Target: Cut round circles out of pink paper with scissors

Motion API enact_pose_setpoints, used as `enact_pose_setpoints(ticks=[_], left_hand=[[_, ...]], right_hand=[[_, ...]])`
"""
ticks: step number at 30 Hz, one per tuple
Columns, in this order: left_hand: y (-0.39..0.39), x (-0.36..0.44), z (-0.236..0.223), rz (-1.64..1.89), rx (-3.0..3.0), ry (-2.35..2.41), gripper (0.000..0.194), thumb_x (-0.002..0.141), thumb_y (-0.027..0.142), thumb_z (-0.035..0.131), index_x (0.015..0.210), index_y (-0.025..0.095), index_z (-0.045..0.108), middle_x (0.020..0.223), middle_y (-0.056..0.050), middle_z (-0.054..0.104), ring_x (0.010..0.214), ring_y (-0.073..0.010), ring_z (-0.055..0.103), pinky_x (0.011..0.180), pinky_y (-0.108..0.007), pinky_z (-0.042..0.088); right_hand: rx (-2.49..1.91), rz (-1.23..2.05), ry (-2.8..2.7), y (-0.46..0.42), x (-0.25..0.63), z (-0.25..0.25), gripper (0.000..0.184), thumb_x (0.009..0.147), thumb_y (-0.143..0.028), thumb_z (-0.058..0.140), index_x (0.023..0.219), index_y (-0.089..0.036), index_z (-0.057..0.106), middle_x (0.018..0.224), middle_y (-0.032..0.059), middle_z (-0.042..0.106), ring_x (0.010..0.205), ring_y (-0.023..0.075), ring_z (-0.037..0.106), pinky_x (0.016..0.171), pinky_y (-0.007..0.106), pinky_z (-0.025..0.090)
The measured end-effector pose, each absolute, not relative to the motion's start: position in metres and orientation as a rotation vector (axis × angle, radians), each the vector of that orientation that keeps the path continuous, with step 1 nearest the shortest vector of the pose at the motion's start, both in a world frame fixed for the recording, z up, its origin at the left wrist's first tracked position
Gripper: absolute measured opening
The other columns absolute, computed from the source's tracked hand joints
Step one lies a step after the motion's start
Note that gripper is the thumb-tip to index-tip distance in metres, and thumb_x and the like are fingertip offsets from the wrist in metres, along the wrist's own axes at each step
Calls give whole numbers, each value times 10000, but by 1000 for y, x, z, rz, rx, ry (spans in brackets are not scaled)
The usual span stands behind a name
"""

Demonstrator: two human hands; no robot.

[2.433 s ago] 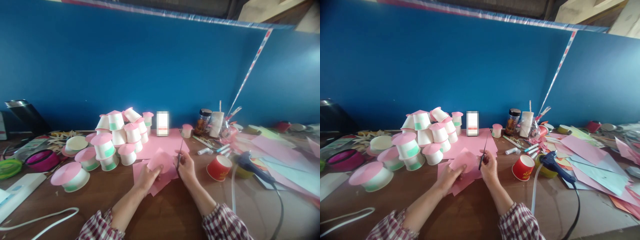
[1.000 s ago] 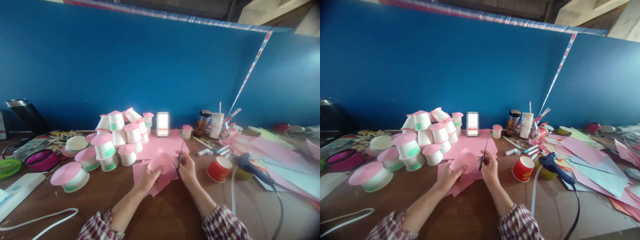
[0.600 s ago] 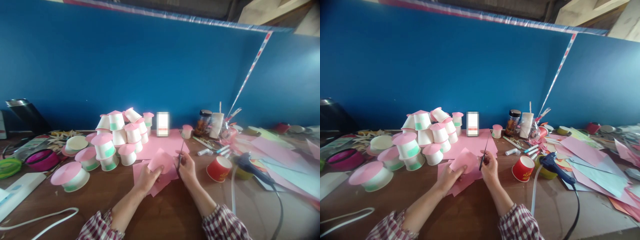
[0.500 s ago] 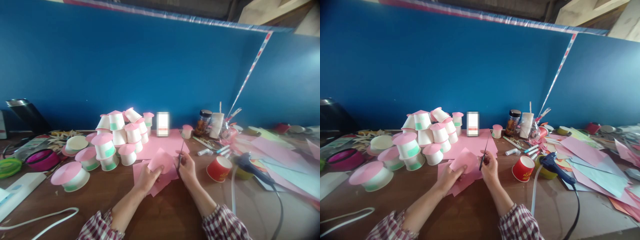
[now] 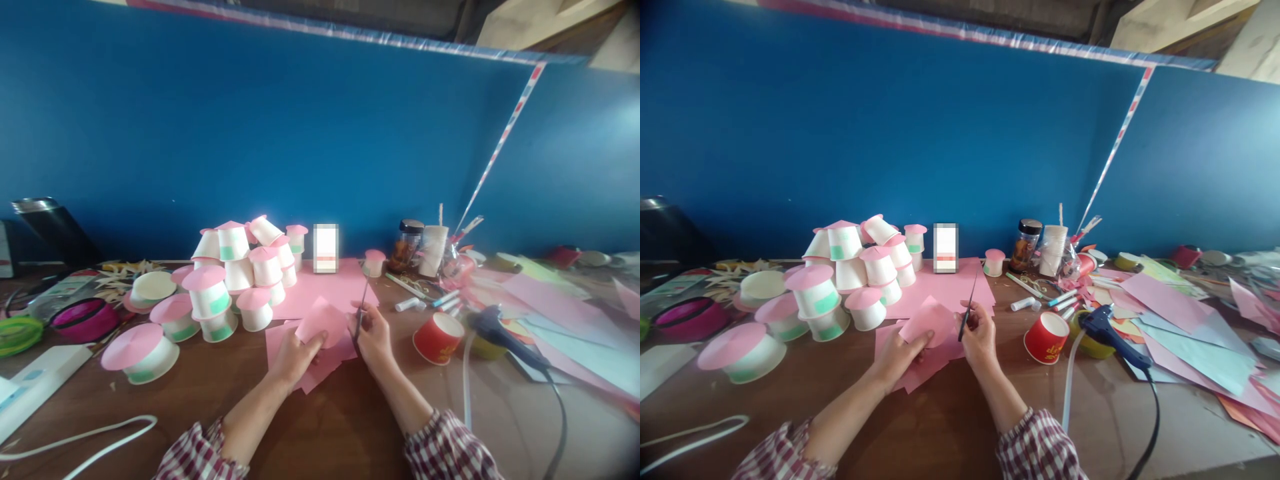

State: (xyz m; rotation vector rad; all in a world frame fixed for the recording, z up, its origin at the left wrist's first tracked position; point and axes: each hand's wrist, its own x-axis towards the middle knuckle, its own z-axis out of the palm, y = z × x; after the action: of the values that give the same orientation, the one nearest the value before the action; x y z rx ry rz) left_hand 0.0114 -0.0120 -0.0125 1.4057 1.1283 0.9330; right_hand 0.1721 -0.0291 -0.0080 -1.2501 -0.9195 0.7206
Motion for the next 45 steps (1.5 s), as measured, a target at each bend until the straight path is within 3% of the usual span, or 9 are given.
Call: enact_pose_setpoints(ticks=[25, 37, 45], left_hand=[[-12, 11, -7, 964, 1356, 1127, 255, 736, 384, 621, 743, 131, 644, 515, -19, 594, 463, -141, 551, 455, -230, 442], [-12, 10, -6, 953, 1399, 1146, 256, 727, 386, 622, 670, 137, 631, 494, -20, 587, 435, -131, 528, 439, -224, 421], [-10, 10, -5, 1085, 1199, 1159, 316, 686, 441, 656, 631, 134, 608, 474, -10, 562, 428, -135, 530, 449, -239, 437]], right_hand=[[-1241, 729, -920, -29, 172, -9, 377, 667, -357, 701, 962, -135, 622, 596, -15, 554, 507, 110, 470, 431, 198, 353], [-1241, 715, -929, -28, 172, -12, 352, 680, -332, 693, 961, -135, 613, 609, -19, 545, 510, 101, 457, 438, 197, 351], [-1216, 826, -926, -35, 164, -7, 404, 707, -437, 695, 975, -154, 587, 628, -7, 576, 578, 150, 567, 518, 245, 446]])
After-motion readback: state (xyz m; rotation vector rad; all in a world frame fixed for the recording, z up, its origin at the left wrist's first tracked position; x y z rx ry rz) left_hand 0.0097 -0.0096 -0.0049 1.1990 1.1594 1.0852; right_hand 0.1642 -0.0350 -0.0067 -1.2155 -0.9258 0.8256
